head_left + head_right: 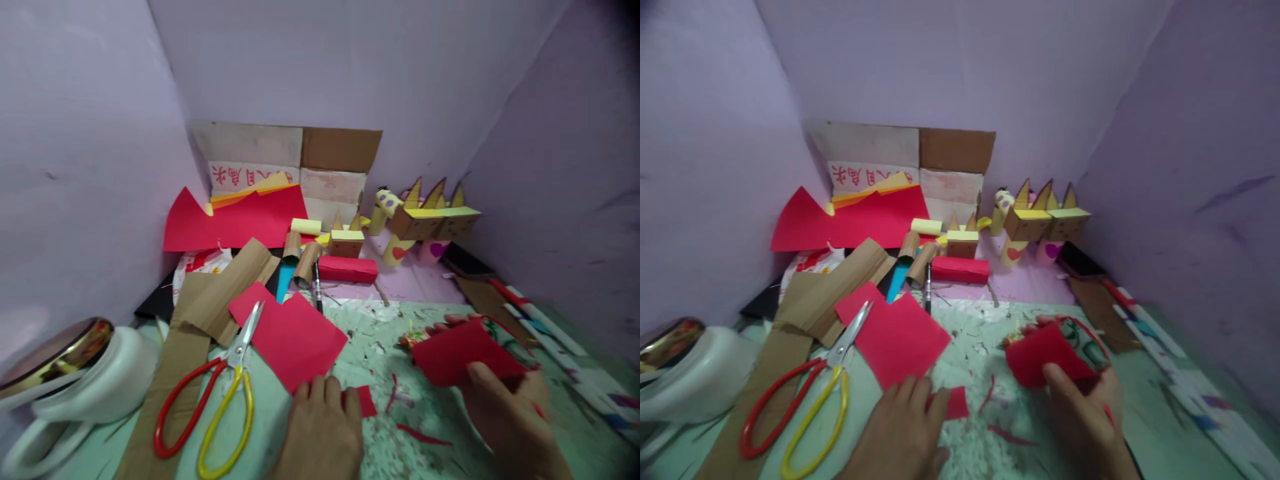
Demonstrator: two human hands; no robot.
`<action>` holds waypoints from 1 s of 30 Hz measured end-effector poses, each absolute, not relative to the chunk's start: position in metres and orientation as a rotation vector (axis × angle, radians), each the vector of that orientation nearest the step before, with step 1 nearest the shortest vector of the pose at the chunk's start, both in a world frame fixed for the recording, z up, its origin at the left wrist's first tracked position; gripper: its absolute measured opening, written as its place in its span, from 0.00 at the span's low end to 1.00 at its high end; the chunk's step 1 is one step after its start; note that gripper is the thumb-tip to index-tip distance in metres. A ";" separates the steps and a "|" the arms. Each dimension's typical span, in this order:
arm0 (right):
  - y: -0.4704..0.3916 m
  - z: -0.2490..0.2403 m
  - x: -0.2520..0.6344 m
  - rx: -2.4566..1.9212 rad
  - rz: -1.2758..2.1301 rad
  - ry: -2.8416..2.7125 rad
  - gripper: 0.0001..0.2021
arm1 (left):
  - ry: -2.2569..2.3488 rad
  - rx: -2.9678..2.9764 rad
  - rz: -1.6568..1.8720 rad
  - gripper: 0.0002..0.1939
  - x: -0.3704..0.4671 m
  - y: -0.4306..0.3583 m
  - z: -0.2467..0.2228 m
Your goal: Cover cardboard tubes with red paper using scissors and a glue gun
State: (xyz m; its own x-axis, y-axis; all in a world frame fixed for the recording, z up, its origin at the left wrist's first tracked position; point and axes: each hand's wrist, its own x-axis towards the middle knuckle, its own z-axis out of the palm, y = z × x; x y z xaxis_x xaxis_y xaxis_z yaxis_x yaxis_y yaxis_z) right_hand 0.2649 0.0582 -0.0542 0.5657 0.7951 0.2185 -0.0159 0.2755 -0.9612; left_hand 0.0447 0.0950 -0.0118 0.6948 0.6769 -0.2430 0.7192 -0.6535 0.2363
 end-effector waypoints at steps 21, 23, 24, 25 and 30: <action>0.181 -0.024 0.384 -1.892 0.165 -1.735 0.22 | 1.463 2.493 0.112 0.15 0.019 0.114 -0.005; 0.179 -0.018 0.377 -1.913 0.152 -1.785 0.22 | 1.521 2.427 0.010 0.18 0.012 0.121 0.004; 0.176 -0.012 0.371 -1.909 0.142 -1.810 0.22 | 1.524 2.399 -0.023 0.20 0.009 0.123 0.008; 0.172 -0.006 0.362 -1.890 0.133 -1.836 0.22 | 1.526 2.371 -0.046 0.23 0.008 0.124 0.012; 0.161 0.023 0.288 -1.692 0.400 -2.054 0.14 | 1.565 2.260 -0.143 0.34 0.013 0.121 0.014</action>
State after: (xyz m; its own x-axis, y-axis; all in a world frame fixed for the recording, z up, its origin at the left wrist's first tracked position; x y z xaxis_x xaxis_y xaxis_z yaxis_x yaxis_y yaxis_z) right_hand 0.2878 0.1612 0.0235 -0.1494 0.9766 0.1549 0.8471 0.2072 -0.4894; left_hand 0.0126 0.1214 0.0143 0.3723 0.8790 -0.2978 0.9185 -0.3028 0.2544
